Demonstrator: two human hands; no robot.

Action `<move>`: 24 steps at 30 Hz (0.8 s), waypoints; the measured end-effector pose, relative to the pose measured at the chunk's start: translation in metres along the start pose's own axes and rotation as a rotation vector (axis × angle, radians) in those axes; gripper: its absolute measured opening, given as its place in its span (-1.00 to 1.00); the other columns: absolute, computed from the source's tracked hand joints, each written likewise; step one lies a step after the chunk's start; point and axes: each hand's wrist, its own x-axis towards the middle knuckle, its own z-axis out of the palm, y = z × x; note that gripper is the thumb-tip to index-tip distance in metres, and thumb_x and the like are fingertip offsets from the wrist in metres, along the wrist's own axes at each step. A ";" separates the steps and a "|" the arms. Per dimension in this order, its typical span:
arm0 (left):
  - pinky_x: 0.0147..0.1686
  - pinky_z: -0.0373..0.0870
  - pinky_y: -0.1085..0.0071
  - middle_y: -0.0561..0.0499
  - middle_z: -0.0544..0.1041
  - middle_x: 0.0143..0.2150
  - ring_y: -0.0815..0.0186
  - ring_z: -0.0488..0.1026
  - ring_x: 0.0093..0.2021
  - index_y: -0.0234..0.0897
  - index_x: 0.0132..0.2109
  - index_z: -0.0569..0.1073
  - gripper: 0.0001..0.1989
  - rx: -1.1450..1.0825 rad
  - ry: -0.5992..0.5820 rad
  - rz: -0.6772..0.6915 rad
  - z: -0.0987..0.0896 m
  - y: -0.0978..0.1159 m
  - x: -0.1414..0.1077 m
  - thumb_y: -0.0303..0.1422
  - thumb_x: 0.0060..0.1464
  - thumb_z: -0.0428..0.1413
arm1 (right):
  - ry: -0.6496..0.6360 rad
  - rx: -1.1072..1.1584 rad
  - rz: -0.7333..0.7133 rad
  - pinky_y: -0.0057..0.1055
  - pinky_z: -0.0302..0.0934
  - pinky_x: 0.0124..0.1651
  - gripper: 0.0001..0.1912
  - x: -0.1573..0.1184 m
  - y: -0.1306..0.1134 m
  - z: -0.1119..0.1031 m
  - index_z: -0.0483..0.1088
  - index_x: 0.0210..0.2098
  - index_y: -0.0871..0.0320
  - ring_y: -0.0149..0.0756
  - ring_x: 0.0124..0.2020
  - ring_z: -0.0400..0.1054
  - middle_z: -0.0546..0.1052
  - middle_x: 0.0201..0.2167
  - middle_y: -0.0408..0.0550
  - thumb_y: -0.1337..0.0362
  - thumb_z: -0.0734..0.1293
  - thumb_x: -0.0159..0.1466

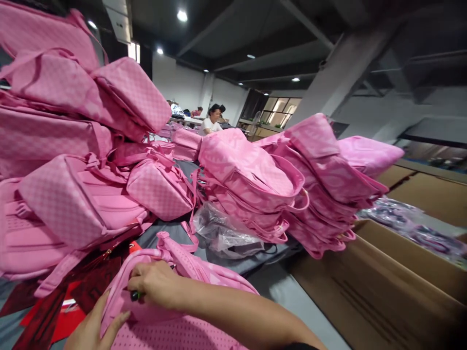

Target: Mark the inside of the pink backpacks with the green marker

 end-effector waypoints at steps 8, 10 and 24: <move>-0.03 0.52 0.21 -0.21 0.58 0.06 0.01 0.54 0.07 -0.34 0.16 0.36 -0.32 0.066 -0.064 0.004 -0.021 0.029 -0.006 0.08 0.07 0.00 | 0.000 0.277 0.016 -0.55 0.20 -0.27 -0.75 0.010 0.006 -0.005 0.49 -0.08 0.10 -0.39 -0.18 0.45 0.55 -0.11 -0.19 0.38 0.39 0.24; -0.12 0.54 0.22 -0.22 0.62 -0.02 -0.01 0.59 -0.03 -0.35 0.14 0.37 -0.33 0.106 -0.065 0.016 -0.025 0.033 -0.006 0.08 0.08 -0.03 | -0.014 0.313 0.012 -0.59 0.21 -0.19 -0.78 0.010 0.006 -0.009 0.49 -0.09 0.12 -0.44 -0.15 0.44 0.56 -0.11 -0.22 0.41 0.36 0.27; -0.24 0.50 0.26 -0.14 0.64 -0.12 -0.04 0.60 -0.13 -0.24 0.14 0.39 -0.40 0.210 -0.159 -0.090 -0.033 0.059 -0.011 0.03 0.09 -0.05 | -0.016 0.229 0.194 -0.40 0.25 -0.08 -0.86 -0.085 0.026 -0.028 0.53 -0.29 0.27 -0.28 -0.25 0.38 0.53 -0.28 0.02 0.55 0.35 0.22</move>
